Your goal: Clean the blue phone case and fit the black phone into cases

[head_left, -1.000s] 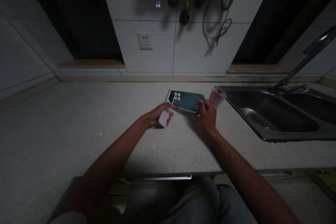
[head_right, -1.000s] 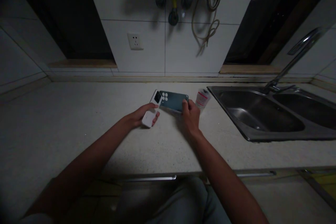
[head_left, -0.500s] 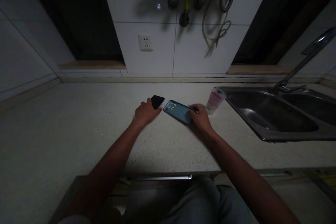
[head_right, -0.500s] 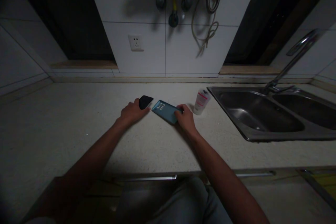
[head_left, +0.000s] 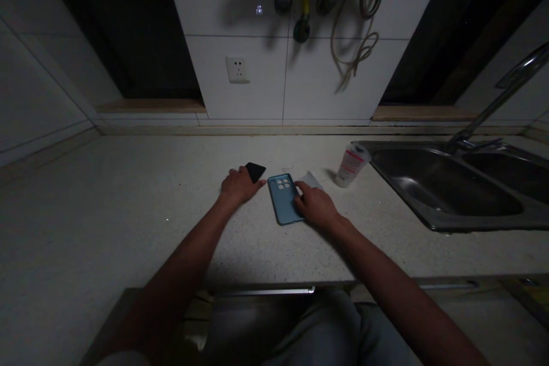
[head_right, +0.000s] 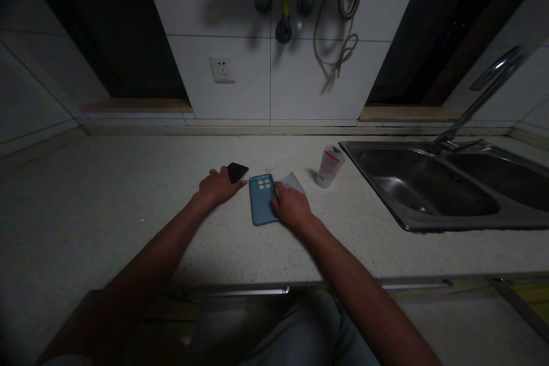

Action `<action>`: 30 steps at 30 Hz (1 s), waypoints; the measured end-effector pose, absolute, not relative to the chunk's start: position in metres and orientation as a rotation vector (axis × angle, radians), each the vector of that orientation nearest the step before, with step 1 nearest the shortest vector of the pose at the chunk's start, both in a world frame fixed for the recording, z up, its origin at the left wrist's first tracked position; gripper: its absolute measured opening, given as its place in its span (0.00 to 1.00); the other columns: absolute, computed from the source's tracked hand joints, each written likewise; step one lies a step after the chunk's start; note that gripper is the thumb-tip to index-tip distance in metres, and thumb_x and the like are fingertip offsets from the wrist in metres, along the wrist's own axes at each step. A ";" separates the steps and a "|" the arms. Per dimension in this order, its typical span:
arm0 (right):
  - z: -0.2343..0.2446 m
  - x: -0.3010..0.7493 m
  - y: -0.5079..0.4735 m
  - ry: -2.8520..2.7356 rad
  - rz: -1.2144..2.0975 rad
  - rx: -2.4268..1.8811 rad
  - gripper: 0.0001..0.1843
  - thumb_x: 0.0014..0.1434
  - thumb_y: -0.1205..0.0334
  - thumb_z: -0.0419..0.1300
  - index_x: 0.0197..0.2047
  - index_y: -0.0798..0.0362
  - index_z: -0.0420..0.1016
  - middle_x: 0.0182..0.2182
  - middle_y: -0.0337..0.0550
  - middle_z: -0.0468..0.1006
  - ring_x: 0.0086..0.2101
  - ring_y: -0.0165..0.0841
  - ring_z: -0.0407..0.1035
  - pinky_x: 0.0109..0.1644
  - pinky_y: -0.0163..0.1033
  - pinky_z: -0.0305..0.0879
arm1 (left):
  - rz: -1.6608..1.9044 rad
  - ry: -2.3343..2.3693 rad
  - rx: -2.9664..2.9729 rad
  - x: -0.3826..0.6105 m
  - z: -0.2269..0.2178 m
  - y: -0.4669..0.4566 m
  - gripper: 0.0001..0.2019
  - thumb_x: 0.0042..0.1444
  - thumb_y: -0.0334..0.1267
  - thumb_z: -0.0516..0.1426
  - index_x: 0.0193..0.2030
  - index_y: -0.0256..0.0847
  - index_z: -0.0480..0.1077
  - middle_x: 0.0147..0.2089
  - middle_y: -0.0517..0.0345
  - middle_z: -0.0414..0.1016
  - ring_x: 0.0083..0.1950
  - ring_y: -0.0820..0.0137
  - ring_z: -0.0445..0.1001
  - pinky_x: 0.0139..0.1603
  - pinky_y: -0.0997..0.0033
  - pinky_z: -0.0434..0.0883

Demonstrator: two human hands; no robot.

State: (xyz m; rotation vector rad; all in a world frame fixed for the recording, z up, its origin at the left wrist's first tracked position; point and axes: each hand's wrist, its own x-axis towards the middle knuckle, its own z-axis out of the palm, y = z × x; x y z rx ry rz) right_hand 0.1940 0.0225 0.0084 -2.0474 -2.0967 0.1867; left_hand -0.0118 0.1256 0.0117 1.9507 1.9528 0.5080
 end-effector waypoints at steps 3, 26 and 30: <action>0.008 0.193 0.022 -2.107 0.163 -2.074 0.24 0.67 0.59 0.49 0.64 0.54 0.64 0.44 0.53 0.83 0.44 0.44 0.77 0.44 0.42 0.66 | 0.418 1.960 2.024 -0.012 0.012 0.125 0.43 0.48 0.65 0.61 0.62 0.34 0.64 0.62 0.20 0.63 0.60 0.32 0.67 0.57 0.43 0.64; 0.004 0.188 0.023 -2.104 0.046 -2.140 0.23 0.67 0.57 0.49 0.63 0.53 0.65 0.42 0.55 0.82 0.41 0.45 0.77 0.40 0.43 0.65 | 0.216 2.068 2.264 -0.003 -0.004 0.119 0.41 0.63 0.59 0.44 0.70 0.24 0.54 0.69 0.22 0.55 0.68 0.36 0.55 0.63 0.42 0.55; 0.003 0.188 0.023 -2.089 0.036 -2.145 0.23 0.67 0.58 0.49 0.63 0.53 0.64 0.42 0.55 0.83 0.41 0.45 0.78 0.40 0.42 0.65 | 0.219 2.087 2.274 -0.004 -0.007 0.119 0.42 0.63 0.61 0.43 0.71 0.23 0.53 0.69 0.21 0.55 0.67 0.36 0.55 0.62 0.41 0.56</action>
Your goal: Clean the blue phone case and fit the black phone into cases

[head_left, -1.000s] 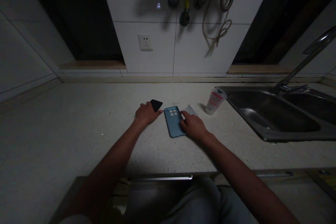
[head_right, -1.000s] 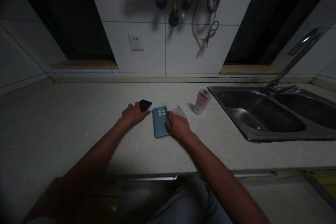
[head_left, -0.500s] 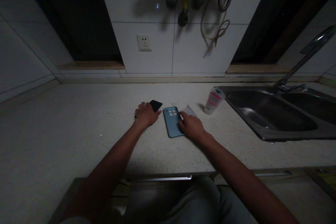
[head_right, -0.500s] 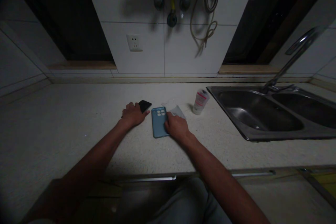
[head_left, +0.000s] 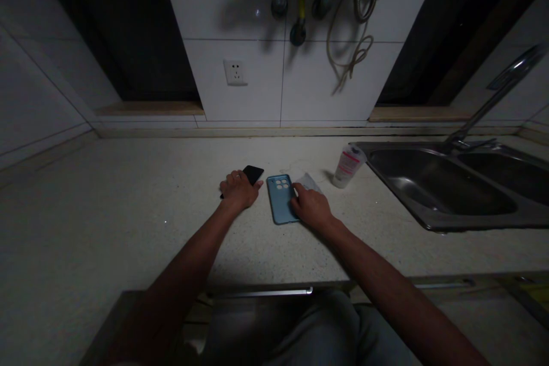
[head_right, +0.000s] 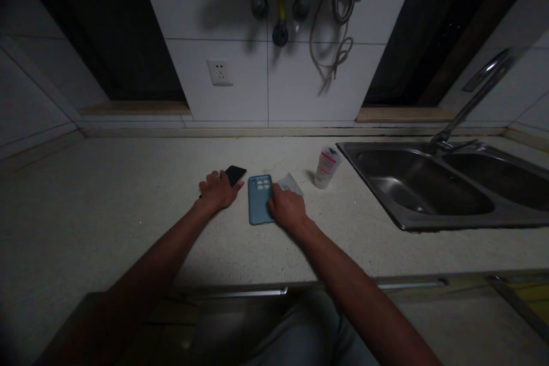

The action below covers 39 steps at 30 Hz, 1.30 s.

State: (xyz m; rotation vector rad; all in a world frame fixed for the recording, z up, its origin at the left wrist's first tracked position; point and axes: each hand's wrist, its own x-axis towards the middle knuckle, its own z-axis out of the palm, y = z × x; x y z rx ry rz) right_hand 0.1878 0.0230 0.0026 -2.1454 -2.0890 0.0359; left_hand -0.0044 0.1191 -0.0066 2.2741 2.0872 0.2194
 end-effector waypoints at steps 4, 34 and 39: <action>0.001 0.188 0.024 -2.063 0.041 -2.147 0.23 0.67 0.57 0.49 0.63 0.52 0.65 0.42 0.53 0.83 0.41 0.45 0.78 0.40 0.42 0.66 | 0.200 2.092 2.269 -0.004 -0.006 0.117 0.44 0.63 0.61 0.41 0.71 0.21 0.51 0.69 0.22 0.55 0.68 0.38 0.55 0.63 0.41 0.57; 0.006 0.224 0.035 -1.645 0.013 -2.021 0.23 0.66 0.53 0.56 0.58 0.57 0.72 0.40 0.52 0.81 0.40 0.41 0.74 0.40 0.40 0.63 | 0.416 1.697 2.772 0.012 0.023 0.091 0.32 0.67 0.53 0.47 0.69 0.31 0.59 0.65 0.33 0.65 0.63 0.48 0.63 0.59 0.51 0.63; 0.001 0.229 0.036 -1.799 0.048 -2.210 0.18 0.65 0.53 0.57 0.48 0.56 0.81 0.43 0.57 0.79 0.40 0.43 0.74 0.39 0.41 0.62 | 0.335 1.451 2.798 0.021 0.017 0.082 0.27 0.66 0.48 0.51 0.66 0.31 0.62 0.56 0.36 0.73 0.57 0.52 0.70 0.55 0.58 0.67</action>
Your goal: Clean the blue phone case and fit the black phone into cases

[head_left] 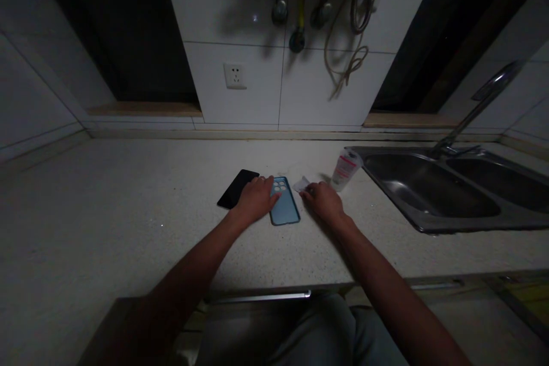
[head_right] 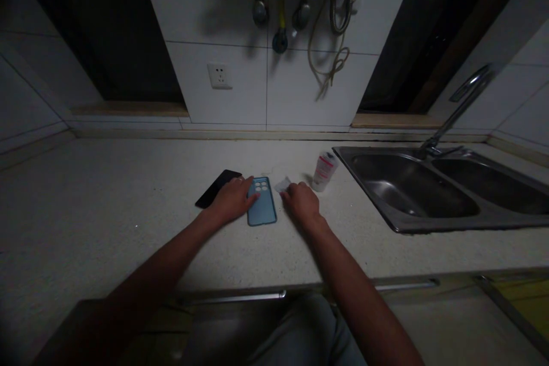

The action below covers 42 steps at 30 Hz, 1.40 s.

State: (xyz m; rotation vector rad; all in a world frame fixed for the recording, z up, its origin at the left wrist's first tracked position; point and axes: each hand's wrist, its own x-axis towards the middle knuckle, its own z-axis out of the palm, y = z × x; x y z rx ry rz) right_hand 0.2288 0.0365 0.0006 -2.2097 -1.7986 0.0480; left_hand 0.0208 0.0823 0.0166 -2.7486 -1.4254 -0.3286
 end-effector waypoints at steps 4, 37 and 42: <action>-0.001 0.230 0.039 -1.824 0.041 -2.106 0.15 0.65 0.60 0.55 0.42 0.54 0.83 0.39 0.53 0.79 0.38 0.39 0.73 0.39 0.40 0.61 | -0.313 -1.529 -2.773 0.022 0.013 0.080 0.27 0.65 0.41 0.52 0.67 0.31 0.59 0.56 0.37 0.73 0.55 0.54 0.73 0.52 0.61 0.70; -0.001 0.232 0.050 -0.900 0.858 -1.303 0.15 0.45 0.53 0.68 0.33 0.53 0.82 0.31 0.42 0.82 0.31 0.34 0.73 0.32 0.38 0.69 | -2.290 -2.388 -3.250 0.039 -0.002 0.100 0.07 0.44 0.35 0.57 0.33 0.39 0.69 0.24 0.62 0.67 0.21 0.75 0.63 0.18 0.77 0.58; 0.000 0.233 0.050 -0.931 0.781 -1.260 0.19 0.43 0.48 0.70 0.32 0.55 0.79 0.28 0.42 0.79 0.29 0.33 0.70 0.31 0.37 0.67 | -2.498 -2.353 -3.158 0.044 -0.005 0.101 0.07 0.43 0.36 0.58 0.31 0.39 0.68 0.23 0.63 0.65 0.21 0.75 0.62 0.17 0.77 0.56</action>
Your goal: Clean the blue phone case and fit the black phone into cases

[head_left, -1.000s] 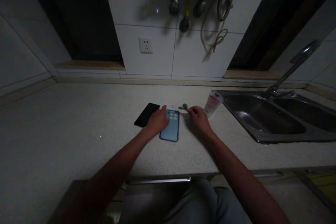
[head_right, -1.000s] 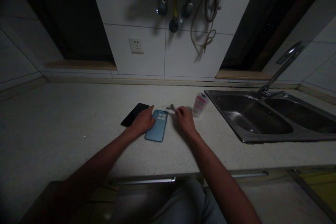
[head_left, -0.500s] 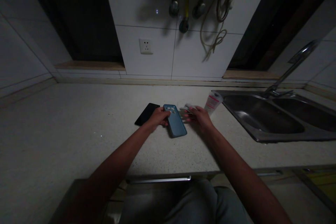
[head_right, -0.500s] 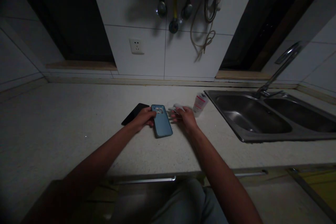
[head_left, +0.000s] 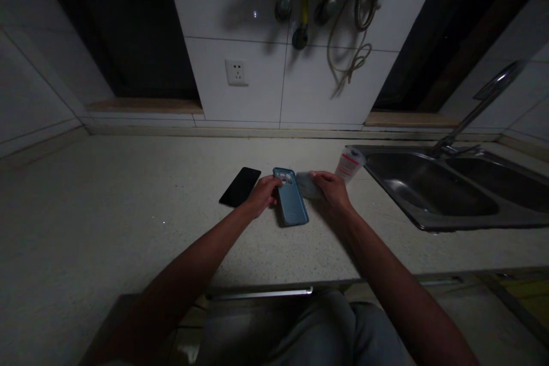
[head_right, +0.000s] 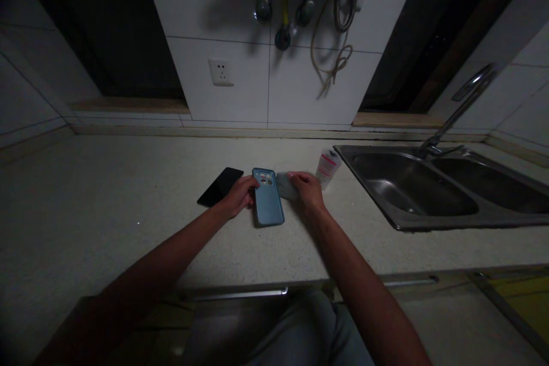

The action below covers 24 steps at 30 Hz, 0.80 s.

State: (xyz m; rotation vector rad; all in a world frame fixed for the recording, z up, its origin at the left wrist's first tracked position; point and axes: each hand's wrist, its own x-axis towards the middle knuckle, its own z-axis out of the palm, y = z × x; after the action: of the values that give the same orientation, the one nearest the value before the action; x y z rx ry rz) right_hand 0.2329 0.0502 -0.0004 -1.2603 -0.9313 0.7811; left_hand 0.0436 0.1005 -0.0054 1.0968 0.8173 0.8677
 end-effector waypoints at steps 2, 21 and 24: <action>0.000 0.233 0.050 -0.900 0.780 -1.248 0.21 0.45 0.43 0.68 0.31 0.54 0.76 0.25 0.39 0.75 0.26 0.30 0.67 0.27 0.35 0.65 | 0.896 0.823 1.041 0.044 -0.007 0.102 0.07 0.42 0.37 0.58 0.30 0.39 0.67 0.23 0.63 0.65 0.21 0.75 0.62 0.18 0.77 0.56; 0.010 0.218 0.037 -1.153 0.377 -1.190 0.11 0.60 0.53 0.58 0.41 0.51 0.72 0.37 0.43 0.78 0.38 0.36 0.74 0.47 0.46 0.72 | 0.664 0.548 0.516 0.050 0.005 0.089 0.26 0.62 0.57 0.47 0.43 0.36 0.73 0.32 0.46 0.79 0.32 0.60 0.78 0.36 0.60 0.74; 0.006 0.213 0.032 -1.417 0.255 -1.357 0.14 0.65 0.56 0.52 0.46 0.51 0.75 0.39 0.46 0.80 0.42 0.39 0.74 0.47 0.45 0.70 | 0.621 0.482 0.533 0.055 0.005 0.084 0.29 0.63 0.61 0.44 0.44 0.37 0.73 0.34 0.46 0.79 0.33 0.60 0.78 0.37 0.59 0.74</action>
State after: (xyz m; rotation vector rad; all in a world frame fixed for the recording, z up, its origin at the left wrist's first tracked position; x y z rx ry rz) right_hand 0.2133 0.0319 0.0061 -1.3566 -1.4174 0.2551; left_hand 0.0546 0.0836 0.0054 0.5325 0.4821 0.6207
